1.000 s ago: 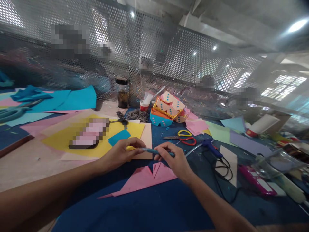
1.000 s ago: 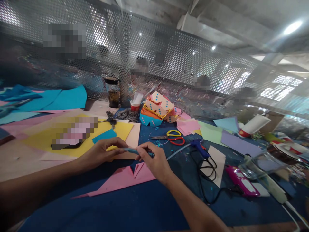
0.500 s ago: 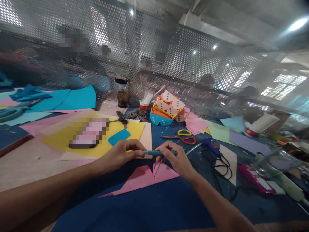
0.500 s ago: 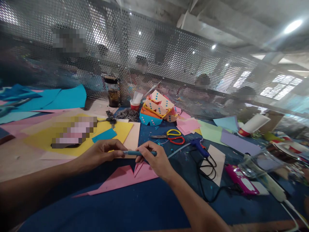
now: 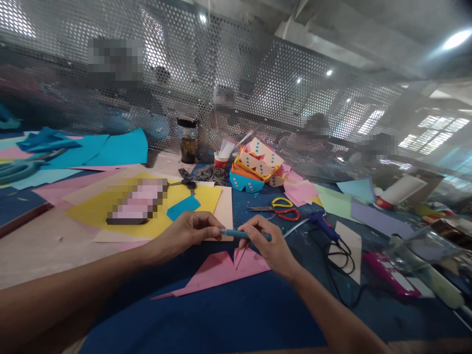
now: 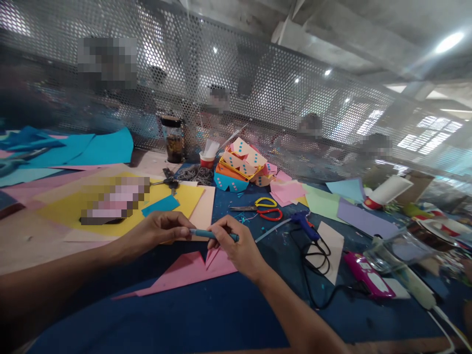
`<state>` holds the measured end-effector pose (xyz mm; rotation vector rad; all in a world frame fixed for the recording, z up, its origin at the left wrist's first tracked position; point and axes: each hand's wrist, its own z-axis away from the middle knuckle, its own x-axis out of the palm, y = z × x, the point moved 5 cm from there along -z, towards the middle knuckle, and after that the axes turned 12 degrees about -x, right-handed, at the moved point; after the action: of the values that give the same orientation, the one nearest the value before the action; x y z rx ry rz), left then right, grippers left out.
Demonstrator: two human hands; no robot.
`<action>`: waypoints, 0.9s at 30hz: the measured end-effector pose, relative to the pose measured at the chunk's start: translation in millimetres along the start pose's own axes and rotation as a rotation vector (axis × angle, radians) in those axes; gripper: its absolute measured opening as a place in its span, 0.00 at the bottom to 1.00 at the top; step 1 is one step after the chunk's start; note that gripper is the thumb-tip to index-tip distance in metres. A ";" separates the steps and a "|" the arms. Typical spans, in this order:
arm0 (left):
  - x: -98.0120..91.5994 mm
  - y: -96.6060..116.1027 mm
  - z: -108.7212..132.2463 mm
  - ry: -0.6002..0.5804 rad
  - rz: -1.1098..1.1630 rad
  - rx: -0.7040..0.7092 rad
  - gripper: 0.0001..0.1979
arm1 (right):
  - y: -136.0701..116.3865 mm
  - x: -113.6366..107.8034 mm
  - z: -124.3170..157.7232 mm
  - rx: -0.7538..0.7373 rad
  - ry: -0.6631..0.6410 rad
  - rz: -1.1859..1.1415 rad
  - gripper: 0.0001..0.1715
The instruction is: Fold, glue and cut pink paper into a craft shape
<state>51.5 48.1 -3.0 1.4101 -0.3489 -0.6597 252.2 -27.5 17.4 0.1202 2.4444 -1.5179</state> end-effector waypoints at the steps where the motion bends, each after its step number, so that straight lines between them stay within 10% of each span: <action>1: -0.1 -0.1 0.1 0.004 0.002 0.002 0.19 | -0.5 0.4 0.1 -0.003 0.001 0.001 0.17; 13: 5.4 6.0 -1.3 0.101 -0.145 0.051 0.18 | -5.3 -1.8 -5.2 0.000 -0.031 0.044 0.17; 22: -48.1 7.3 -25.3 0.459 -0.412 0.161 0.22 | 2.6 -48.5 -18.8 -0.151 0.217 0.598 0.18; 27: -37.7 10.6 -21.7 0.386 -0.522 0.311 0.18 | -9.8 -48.3 -11.1 -0.053 -0.082 0.670 0.09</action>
<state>37.3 88.5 10.0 1.9117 0.2452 -0.7509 294.7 -18.8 43.2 0.7612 2.0627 -1.1246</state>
